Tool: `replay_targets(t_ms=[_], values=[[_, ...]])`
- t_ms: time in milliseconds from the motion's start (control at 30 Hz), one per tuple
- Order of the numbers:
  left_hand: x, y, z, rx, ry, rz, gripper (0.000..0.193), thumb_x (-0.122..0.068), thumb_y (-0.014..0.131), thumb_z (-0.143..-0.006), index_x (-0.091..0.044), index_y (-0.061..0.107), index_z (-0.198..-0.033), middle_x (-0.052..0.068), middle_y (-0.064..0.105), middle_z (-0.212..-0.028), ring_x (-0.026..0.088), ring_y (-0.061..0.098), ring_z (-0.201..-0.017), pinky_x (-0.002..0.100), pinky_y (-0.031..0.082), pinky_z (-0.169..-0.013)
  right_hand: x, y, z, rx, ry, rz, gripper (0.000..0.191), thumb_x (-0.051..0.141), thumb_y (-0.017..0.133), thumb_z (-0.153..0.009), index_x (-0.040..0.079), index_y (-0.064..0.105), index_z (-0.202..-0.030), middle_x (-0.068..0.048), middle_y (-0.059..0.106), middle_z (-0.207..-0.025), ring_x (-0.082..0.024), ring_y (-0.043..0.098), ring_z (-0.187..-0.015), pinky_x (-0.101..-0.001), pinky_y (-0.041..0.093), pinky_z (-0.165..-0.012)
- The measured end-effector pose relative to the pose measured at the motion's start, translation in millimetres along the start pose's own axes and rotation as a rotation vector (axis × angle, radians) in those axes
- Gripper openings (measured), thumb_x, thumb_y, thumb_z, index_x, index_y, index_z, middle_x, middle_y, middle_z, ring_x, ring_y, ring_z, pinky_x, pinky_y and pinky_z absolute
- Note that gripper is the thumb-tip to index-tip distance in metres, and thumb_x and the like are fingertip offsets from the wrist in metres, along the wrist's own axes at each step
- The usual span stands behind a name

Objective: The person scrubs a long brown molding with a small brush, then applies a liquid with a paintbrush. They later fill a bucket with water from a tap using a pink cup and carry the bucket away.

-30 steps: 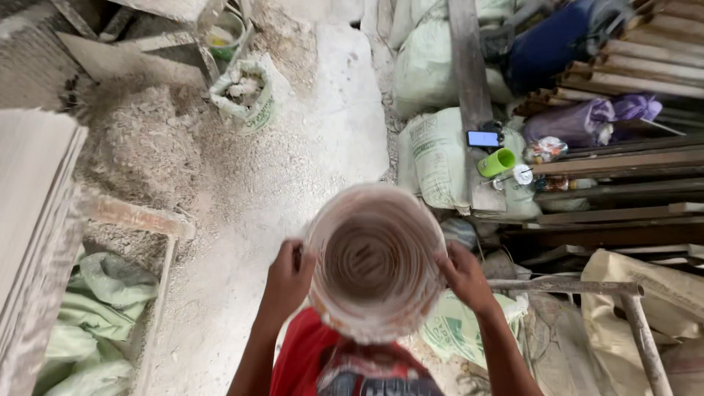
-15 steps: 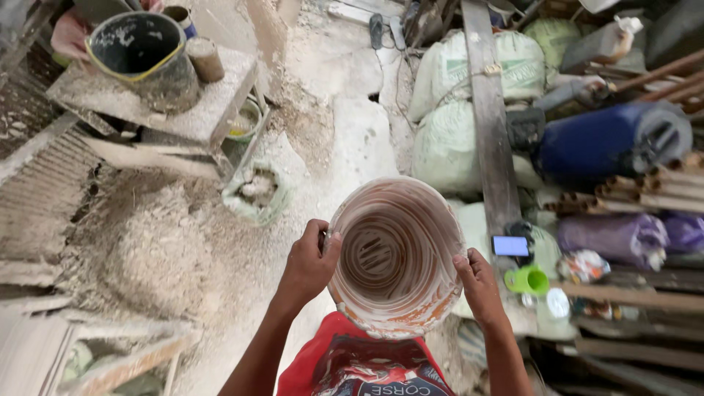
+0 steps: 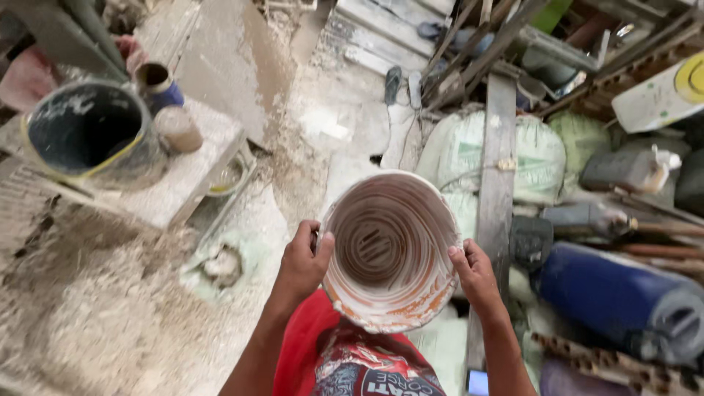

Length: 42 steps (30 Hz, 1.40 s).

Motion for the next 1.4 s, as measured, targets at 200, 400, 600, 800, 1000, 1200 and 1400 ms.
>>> replay_targets(t_ms=[200, 400, 600, 800, 1000, 1200, 1400], values=[[-32, 68, -222, 0.058, 0.091, 0.055, 0.034, -0.033, 0.062, -0.097, -0.002, 0.058, -0.111, 0.008, 0.063, -0.072, 0.018, 0.060, -0.063, 0.036, 0.052, -0.060, 0, -54, -212, -0.111, 0.008, 0.149, 0.025, 0.029, 0.058, -0.103, 0.004, 0.064, -0.103, 0.004, 0.055, -0.077, -0.007, 0.047, -0.070, -0.0263, 0.041, -0.062], [-136, 117, -429, 0.132, 0.119, -0.044, 0.035, -0.034, 0.062, -0.095, -0.003, 0.059, -0.112, 0.016, 0.064, -0.071, 0.027, 0.064, -0.065, 0.041, 0.052, -0.063, 51, -105, -382, -0.235, 0.010, 0.062, 0.025, 0.029, 0.058, -0.105, 0.004, 0.063, -0.108, 0.002, 0.053, -0.084, -0.008, 0.045, -0.076, -0.0258, 0.040, -0.066], [-210, 153, -584, 0.236, 0.150, -0.056, 0.035, -0.035, 0.061, -0.096, -0.004, 0.058, -0.111, 0.018, 0.069, -0.074, 0.030, 0.069, -0.069, 0.043, 0.053, -0.065, 94, -131, -545, -0.246, 0.030, -0.236, 0.020, 0.025, 0.055, -0.101, 0.007, 0.061, -0.107, 0.003, 0.064, -0.092, -0.005, 0.054, -0.080, -0.0221, 0.046, -0.073], [-214, 202, -767, 0.105, 0.076, -0.028, 0.033, -0.034, 0.063, -0.095, -0.004, 0.057, -0.109, 0.016, 0.067, -0.072, 0.030, 0.068, -0.065, 0.043, 0.053, -0.063, 85, -159, -783, -0.140, 0.017, -0.107, 0.024, 0.028, 0.055, -0.106, 0.006, 0.060, -0.098, 0.004, 0.057, -0.084, -0.005, 0.048, -0.075, -0.0231, 0.042, -0.068], [-243, 198, -883, -0.080, 0.052, 0.015, 0.030, -0.030, 0.066, -0.094, -0.005, 0.056, -0.108, 0.014, 0.064, -0.067, 0.028, 0.064, -0.060, 0.042, 0.051, -0.060, 132, -168, -980, 0.027, 0.012, -0.018, 0.027, 0.032, 0.058, -0.106, 0.007, 0.058, -0.094, 0.007, 0.048, -0.078, -0.004, 0.039, -0.070, -0.0227, 0.035, -0.061], [-226, 180, -978, -0.276, -0.098, 0.126, 0.029, -0.025, 0.067, -0.092, -0.004, 0.056, -0.108, 0.014, 0.059, -0.065, 0.027, 0.058, -0.056, 0.043, 0.048, -0.056, 190, -121, -1140, 0.256, 0.021, 0.157, 0.027, 0.033, 0.058, -0.103, 0.008, 0.059, -0.092, 0.006, 0.050, -0.074, -0.005, 0.040, -0.063, -0.0243, 0.035, -0.054], [-218, 140, -1122, -0.426, -0.093, 0.143, 0.026, -0.024, 0.067, -0.093, -0.005, 0.056, -0.107, 0.014, 0.062, -0.069, 0.026, 0.060, -0.060, 0.042, 0.050, -0.060, 235, -48, -1292, 0.309, 0.040, 0.240, 0.028, 0.033, 0.060, -0.101, 0.006, 0.060, -0.093, 0.005, 0.050, -0.068, -0.006, 0.040, -0.059, -0.0252, 0.033, -0.052]])
Point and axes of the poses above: each hand's wrist, its own z-axis away from the middle knuckle, its own y-axis out of the palm, x = y × z, the point moved 5 cm from there along -z, towards the middle knuckle
